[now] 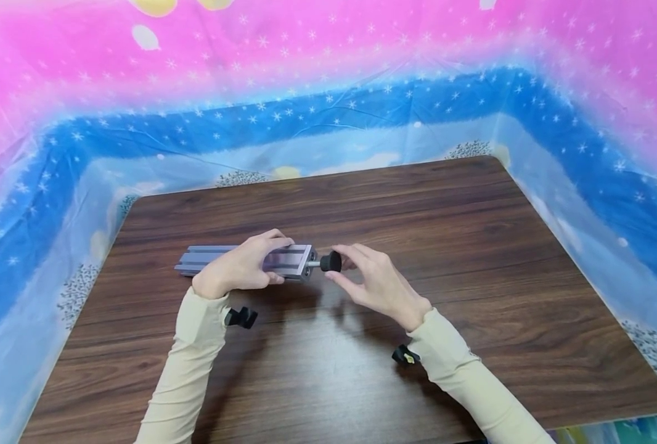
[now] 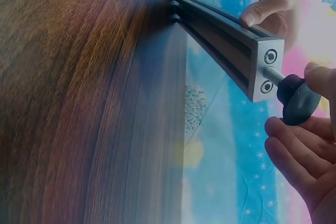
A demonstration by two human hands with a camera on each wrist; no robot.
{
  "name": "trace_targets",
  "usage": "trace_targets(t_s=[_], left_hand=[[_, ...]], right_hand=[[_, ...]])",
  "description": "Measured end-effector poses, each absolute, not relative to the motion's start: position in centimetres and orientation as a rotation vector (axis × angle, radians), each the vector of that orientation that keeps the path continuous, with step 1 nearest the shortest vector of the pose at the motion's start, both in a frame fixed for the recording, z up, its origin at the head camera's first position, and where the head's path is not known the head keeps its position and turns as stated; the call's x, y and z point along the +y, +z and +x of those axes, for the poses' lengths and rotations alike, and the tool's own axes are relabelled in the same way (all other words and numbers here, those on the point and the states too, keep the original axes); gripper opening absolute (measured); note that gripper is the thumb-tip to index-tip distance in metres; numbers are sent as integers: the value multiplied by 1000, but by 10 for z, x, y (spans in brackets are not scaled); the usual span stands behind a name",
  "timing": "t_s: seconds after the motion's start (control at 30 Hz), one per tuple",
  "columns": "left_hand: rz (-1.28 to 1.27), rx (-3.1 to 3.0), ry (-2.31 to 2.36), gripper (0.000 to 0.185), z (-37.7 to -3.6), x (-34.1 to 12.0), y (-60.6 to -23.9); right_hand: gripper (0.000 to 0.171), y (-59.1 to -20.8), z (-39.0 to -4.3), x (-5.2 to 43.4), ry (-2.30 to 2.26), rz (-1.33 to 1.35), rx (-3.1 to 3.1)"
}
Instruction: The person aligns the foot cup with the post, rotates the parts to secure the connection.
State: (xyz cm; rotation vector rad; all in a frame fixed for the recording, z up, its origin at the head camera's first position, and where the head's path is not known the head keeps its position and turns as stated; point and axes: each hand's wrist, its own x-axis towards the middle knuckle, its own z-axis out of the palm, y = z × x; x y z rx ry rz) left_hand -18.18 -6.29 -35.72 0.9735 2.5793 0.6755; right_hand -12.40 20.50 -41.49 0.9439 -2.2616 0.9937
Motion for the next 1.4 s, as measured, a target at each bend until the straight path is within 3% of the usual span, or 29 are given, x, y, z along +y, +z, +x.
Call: trace_targets(t_s=[0.37, 0.7, 0.9, 1.1, 1.4], left_hand=[[1006, 2624, 613, 67, -180, -61, -362], [994, 2649, 651, 69, -177, -63, -367], [1040, 2610, 683, 66, -175, -63, -366], [980, 2584, 759, 67, -174, -66, -362], [980, 2632, 644, 73, -176, -62, -366]], right_hand=[[22, -416, -120, 198, 1071, 720, -2367], [20, -415, -115, 190, 1269, 458, -2478], [30, -410, -112, 187, 1389, 224, -2524], [23, -398, -103, 187, 1361, 306, -2536], [27, -403, -102, 188, 1347, 374, -2561]])
